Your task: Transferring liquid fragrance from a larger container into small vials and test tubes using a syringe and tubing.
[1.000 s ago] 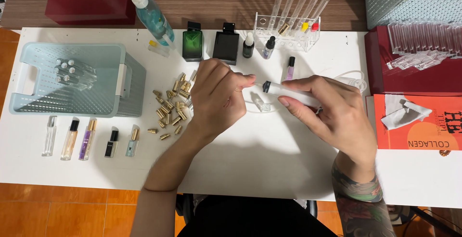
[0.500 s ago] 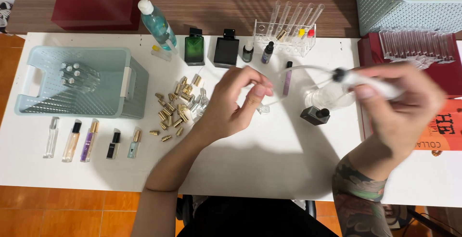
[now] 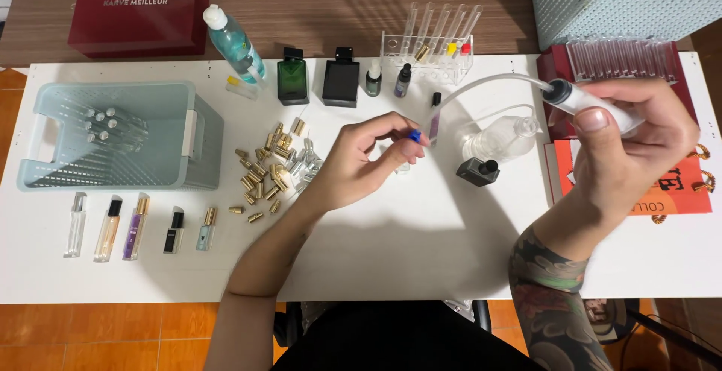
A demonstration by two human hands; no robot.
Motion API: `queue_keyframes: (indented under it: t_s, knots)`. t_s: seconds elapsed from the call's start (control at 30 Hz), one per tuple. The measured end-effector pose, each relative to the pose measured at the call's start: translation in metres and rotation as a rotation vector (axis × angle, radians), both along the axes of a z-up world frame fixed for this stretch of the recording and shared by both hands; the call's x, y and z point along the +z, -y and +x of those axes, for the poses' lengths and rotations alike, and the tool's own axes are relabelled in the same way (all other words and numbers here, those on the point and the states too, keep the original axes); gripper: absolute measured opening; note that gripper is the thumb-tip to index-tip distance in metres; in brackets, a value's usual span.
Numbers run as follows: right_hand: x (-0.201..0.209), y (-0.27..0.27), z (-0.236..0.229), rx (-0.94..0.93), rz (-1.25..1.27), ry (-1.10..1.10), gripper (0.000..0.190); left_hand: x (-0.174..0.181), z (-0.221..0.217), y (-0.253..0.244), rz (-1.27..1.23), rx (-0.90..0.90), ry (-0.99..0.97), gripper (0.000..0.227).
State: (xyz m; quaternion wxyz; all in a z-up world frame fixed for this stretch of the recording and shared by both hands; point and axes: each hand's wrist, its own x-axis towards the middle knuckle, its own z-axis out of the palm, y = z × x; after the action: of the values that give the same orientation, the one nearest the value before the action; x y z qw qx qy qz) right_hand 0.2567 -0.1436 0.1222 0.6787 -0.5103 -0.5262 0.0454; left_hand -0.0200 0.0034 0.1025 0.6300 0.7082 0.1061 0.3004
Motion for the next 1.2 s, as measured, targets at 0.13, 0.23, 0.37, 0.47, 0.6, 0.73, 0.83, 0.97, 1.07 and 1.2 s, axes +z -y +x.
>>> queue_keyframes:
  t_s: [0.13,0.23,0.37,0.47,0.6,0.73,0.83,0.97,1.07,1.2]
  knots:
    - [-0.007,0.003,0.009,0.038,0.06,-0.055,0.033,0.014,-0.005,0.003,0.022,-0.05,0.04,0.021]
    - [0.005,0.006,0.006,0.067,0.113,-0.08,0.034,0.042,-0.01,0.02,0.118,-0.055,0.064,0.032]
    - [0.015,0.018,0.01,0.082,0.204,-0.115,0.036,0.054,-0.013,0.06,0.456,0.221,0.091,0.046]
    - [0.028,0.031,-0.012,0.02,0.149,-0.17,0.036,-0.035,-0.02,0.125,0.312,0.139,0.164,0.031]
    - [-0.004,0.038,-0.022,0.003,0.12,-0.111,0.033,0.025,0.013,0.123,0.134,-0.145,0.232,0.055]
    - [-0.016,0.021,-0.067,0.078,-0.193,0.023,0.029,-0.005,0.055,0.104,-0.2,0.112,0.324,0.061]
    - [-0.014,0.016,-0.093,0.167,-0.339,0.083,0.036,-0.04,0.068,0.103,-0.457,0.177,0.423,0.058]
    - [-0.036,0.018,-0.092,0.035,-0.584,0.06,0.02,-0.06,0.076,0.092,-0.581,0.33,0.511,0.048]
    - [-0.047,0.017,-0.095,-0.025,-0.586,0.136,0.021,-0.057,0.076,0.085,-0.622,0.338,0.503,0.046]
    - [-0.041,0.012,-0.107,0.036,-0.693,-0.035,0.02,-0.059,0.077,0.079,-0.728,0.298,0.539,0.046]
